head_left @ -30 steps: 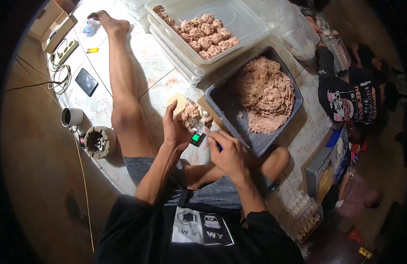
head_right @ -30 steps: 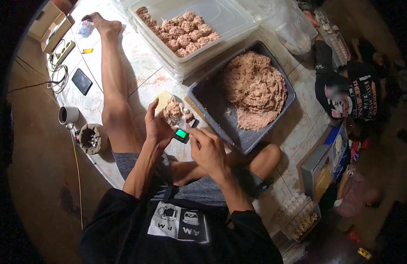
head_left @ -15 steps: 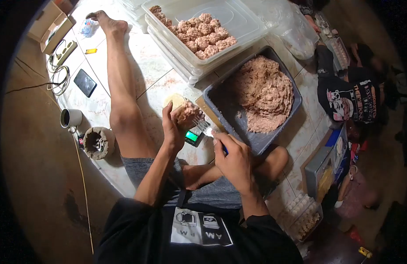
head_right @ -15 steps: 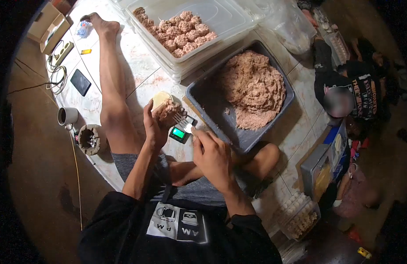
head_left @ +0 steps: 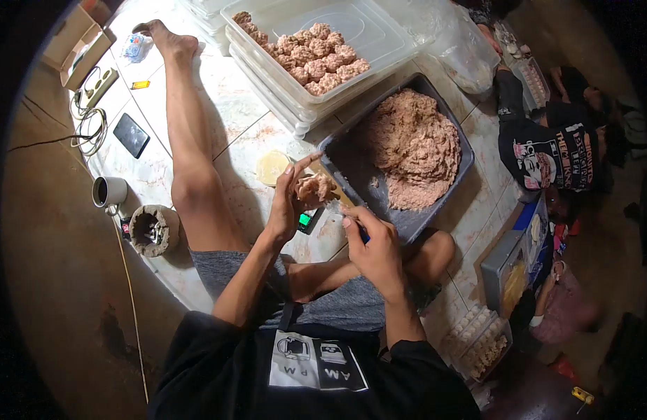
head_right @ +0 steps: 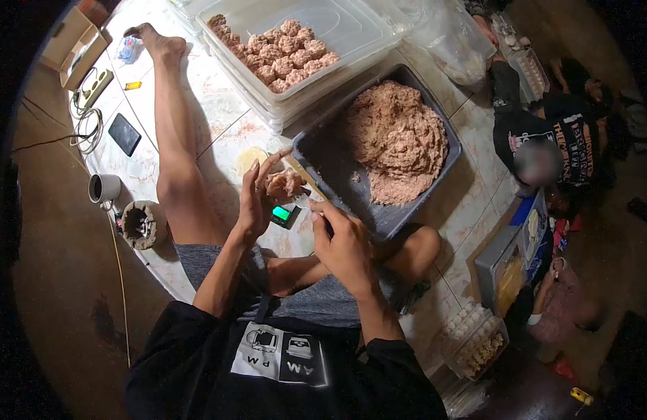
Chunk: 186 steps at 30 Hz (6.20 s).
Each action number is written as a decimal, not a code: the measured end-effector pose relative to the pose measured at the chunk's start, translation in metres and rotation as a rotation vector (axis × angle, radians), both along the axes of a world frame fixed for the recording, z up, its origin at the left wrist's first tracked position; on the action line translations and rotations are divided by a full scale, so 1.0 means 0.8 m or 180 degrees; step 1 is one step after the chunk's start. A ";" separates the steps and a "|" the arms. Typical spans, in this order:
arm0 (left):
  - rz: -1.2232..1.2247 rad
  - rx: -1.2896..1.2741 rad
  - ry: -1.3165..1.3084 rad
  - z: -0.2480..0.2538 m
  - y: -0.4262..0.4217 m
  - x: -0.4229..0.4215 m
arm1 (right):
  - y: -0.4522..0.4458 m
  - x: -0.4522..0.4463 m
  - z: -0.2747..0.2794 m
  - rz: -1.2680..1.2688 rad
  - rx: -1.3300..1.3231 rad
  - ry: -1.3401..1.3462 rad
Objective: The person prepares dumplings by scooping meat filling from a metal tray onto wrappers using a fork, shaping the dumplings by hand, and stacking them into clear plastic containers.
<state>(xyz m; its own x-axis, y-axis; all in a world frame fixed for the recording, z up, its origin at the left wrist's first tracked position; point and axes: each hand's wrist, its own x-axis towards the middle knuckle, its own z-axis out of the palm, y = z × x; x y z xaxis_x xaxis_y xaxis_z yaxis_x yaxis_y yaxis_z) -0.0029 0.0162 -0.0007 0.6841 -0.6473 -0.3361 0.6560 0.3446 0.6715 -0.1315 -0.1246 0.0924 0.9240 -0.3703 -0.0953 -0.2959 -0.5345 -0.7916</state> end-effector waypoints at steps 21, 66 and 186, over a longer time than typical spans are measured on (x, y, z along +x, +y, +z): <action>-0.0378 -0.0679 0.0416 -0.013 0.001 -0.003 | -0.031 -0.006 -0.038 0.0071 0.1367 0.0337; -0.0225 0.0531 0.1230 -0.030 0.008 -0.002 | -0.020 0.010 0.025 0.0508 -0.0852 0.0184; -0.0584 0.0993 -0.2112 0.001 -0.004 -0.017 | 0.010 -0.028 -0.044 0.0379 -0.0850 -0.0371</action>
